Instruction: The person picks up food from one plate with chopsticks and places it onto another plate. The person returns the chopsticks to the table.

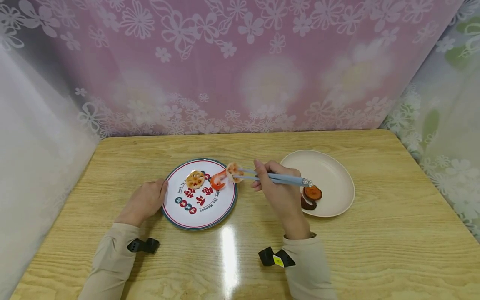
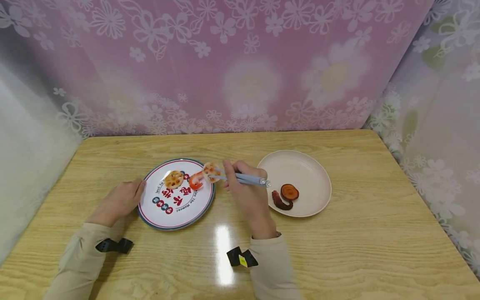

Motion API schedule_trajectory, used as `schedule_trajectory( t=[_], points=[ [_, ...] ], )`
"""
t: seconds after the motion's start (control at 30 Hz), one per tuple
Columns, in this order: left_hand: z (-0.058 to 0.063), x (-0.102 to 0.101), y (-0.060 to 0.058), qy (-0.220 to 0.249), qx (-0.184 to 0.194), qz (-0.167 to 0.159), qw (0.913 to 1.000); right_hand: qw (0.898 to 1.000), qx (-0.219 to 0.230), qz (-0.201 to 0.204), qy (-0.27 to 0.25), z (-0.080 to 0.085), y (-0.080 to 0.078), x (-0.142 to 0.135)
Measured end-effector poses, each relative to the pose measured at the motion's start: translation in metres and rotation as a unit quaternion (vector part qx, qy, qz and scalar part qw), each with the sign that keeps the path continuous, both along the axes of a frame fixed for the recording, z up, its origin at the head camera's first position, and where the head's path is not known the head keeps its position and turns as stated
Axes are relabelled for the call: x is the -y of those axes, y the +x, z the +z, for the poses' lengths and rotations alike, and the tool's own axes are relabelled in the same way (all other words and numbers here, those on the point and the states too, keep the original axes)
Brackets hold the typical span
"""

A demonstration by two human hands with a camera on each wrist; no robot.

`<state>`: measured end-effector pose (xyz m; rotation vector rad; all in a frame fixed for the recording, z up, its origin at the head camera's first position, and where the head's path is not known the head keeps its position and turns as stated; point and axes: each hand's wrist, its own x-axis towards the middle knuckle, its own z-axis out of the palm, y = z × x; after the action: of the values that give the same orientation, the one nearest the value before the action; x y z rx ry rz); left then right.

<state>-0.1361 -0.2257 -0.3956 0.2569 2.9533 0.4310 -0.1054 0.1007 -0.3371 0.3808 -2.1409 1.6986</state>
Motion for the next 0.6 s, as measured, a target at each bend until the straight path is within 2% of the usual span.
schedule_trajectory(
  t=[0.3,0.47,0.6],
  points=[
    [0.0,0.0,0.0,-0.001,0.006,0.001,1.0,0.997,-0.035,0.063,0.035,-0.002,0.011,0.036],
    [-0.001,0.001,0.0,0.006,-0.003,0.0,1.0,0.993,-0.037,0.104,0.035,-0.006,0.022,0.059],
    [-0.002,0.001,0.0,0.002,-0.01,-0.003,0.9999,0.991,-0.052,0.113,0.05,-0.011,0.027,0.074]
  ],
)
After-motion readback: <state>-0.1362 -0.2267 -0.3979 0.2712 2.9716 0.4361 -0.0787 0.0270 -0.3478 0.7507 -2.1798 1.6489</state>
